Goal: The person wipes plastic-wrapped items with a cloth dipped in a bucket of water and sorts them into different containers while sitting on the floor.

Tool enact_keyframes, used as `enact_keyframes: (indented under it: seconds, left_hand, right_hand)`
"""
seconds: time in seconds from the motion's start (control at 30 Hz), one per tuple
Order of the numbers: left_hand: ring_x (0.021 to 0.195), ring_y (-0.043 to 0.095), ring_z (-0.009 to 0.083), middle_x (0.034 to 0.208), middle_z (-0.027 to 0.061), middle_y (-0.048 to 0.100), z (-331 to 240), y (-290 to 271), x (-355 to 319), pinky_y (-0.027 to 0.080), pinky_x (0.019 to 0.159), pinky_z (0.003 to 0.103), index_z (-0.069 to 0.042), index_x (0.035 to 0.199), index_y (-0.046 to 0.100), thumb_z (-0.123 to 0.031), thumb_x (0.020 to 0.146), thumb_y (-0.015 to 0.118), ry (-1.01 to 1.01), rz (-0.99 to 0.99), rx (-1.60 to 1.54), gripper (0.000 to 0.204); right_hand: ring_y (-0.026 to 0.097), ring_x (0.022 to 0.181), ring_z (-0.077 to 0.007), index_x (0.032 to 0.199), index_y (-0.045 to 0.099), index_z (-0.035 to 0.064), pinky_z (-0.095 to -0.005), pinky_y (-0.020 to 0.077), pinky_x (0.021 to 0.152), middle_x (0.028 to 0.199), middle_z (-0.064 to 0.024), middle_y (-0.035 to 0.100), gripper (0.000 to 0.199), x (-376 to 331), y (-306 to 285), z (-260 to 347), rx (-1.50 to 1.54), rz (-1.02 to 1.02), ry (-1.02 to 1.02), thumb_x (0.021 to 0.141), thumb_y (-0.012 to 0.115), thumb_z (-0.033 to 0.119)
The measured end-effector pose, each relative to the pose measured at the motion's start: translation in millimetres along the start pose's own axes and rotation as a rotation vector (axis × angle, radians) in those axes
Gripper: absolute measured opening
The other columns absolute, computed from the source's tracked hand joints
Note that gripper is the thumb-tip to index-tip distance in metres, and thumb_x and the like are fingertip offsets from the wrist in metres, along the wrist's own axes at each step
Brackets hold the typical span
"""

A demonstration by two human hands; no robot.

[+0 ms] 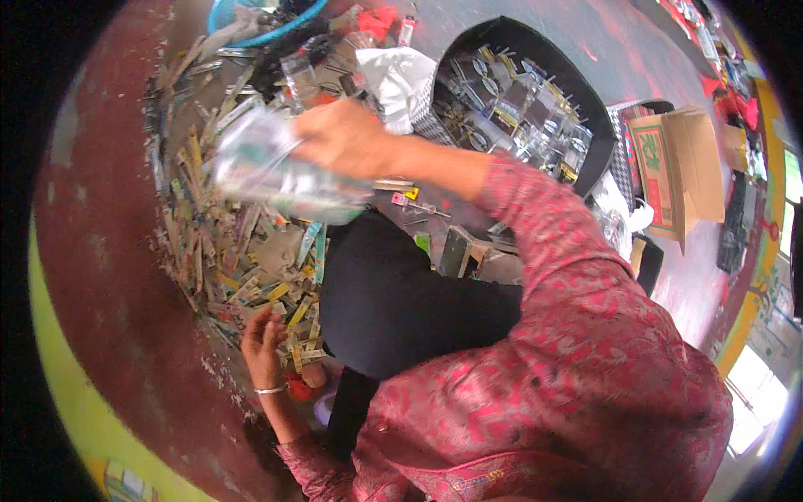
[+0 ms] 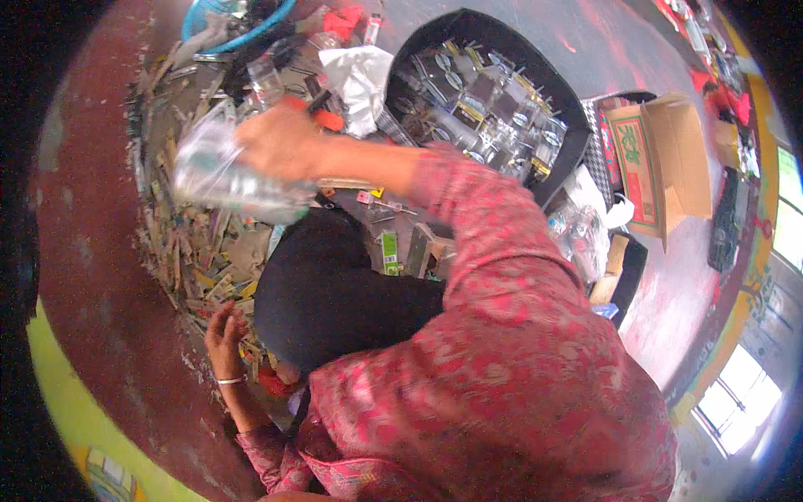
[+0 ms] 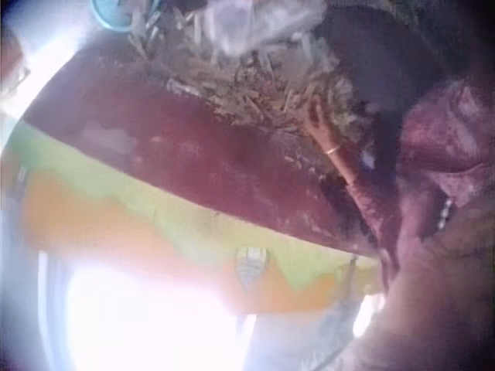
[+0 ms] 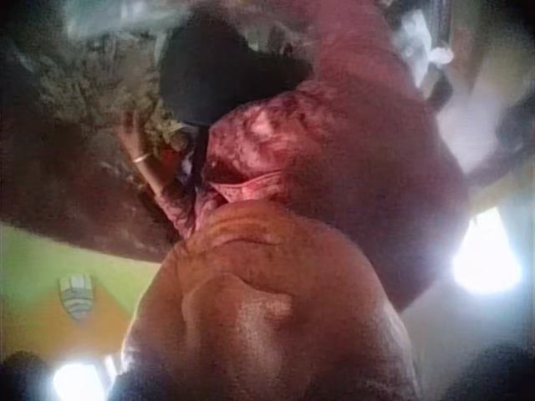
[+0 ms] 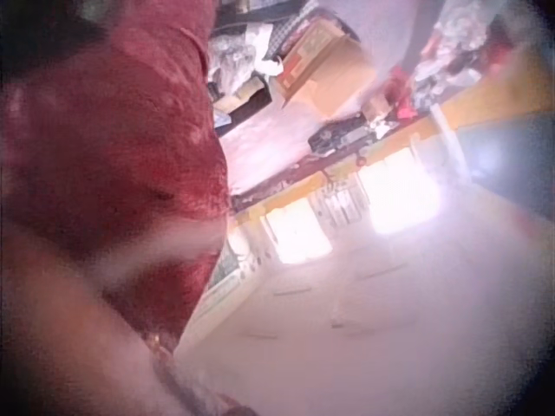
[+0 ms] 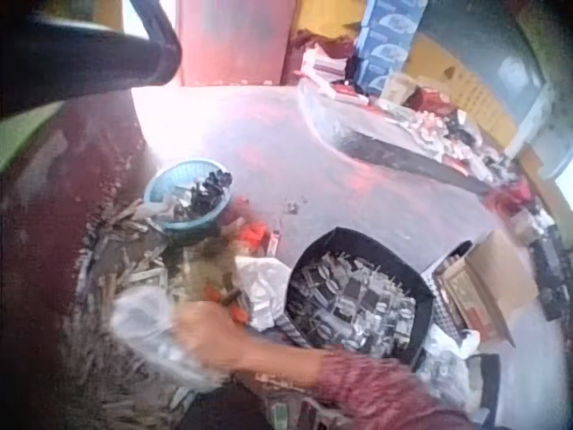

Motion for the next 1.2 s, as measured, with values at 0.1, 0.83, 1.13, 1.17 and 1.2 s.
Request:
enact_keyframes:
  seconds: [0.1, 0.83, 1.13, 1.17, 1.2]
  left_hand:
    - [0.074, 0.053, 0.0101, 0.09, 0.0061, 0.057, -7.4, 12.8, -25.6, 0.044, 0.064, 0.022, -0.001, 0.107, 0.052, -0.017, 0.082, 0.054, 0.016, 0.042, -0.06, 0.029]
    - [0.072, 0.056, 0.0188, 0.085, 0.0067, 0.057, 52.5, 52.0, -6.7, 0.045, 0.059, 0.027, -0.002, 0.101, 0.05, -0.009, 0.08, 0.052, -0.018, 0.125, -0.167, 0.022]
    - [0.077, 0.049, 0.0234, 0.087, 0.0056, 0.053, 80.0, 38.4, 29.3, 0.039, 0.064, 0.035, -0.007, 0.098, 0.048, -0.017, 0.083, 0.04, 0.068, 0.539, -0.068, 0.02]
    - [0.077, 0.048, 0.024, 0.086, 0.0055, 0.052, 69.0, 52.3, 24.7, 0.039, 0.065, 0.035, -0.007, 0.098, 0.048, -0.017, 0.083, 0.039, 0.344, 0.568, 0.364, 0.02]
    - [0.077, 0.048, 0.0245, 0.086, 0.0055, 0.051, 63.9, 69.1, 15.5, 0.038, 0.065, 0.035, -0.008, 0.097, 0.049, -0.017, 0.083, 0.039, 0.624, 0.572, 0.794, 0.02]
  right_hand:
    - [0.043, 0.046, -0.0172, 0.061, 0.052, -0.0003, -0.0343, 0.0349, 0.047, 0.053, -0.0153, 0.047, 0.031, -19.1, -72.8, -38.7, 0.131, -0.061, 0.279, 0.065, 0.064, 0.028]
    - [0.046, 0.053, -0.0129, 0.074, 0.057, -0.0028, -0.0283, 0.0383, 0.049, 0.063, -0.0082, 0.056, 0.018, -417.1, -486.2, 8.8, -0.454, -0.666, 0.813, 0.071, 0.062, 0.015]
    - [0.042, 0.046, -0.0037, 0.081, 0.059, 0.0075, -0.0196, 0.0323, 0.04, 0.057, 0.005, 0.048, 0.011, -579.9, -472.5, -36.2, -0.237, -0.283, 1.115, 0.074, 0.057, 0.015]
    - [0.042, 0.046, -0.0039, 0.081, 0.06, 0.0074, -0.0199, 0.0327, 0.04, 0.057, 0.0049, 0.049, 0.012, -578.2, -455.0, -17.8, -0.143, -0.189, 1.145, 0.073, 0.058, 0.015]
    - [0.043, 0.046, -0.0041, 0.081, 0.06, 0.0074, -0.0201, 0.0331, 0.04, 0.057, 0.0048, 0.049, 0.012, -578.3, -439.9, -6.8, -0.047, -0.095, 1.171, 0.072, 0.059, 0.015]
Point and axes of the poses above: each hand's wrist, its own x-axis towards the middle knuckle, its own y-axis out of the palm, z = x × y, the point moved 10 cm from there along x, towards the middle knuckle
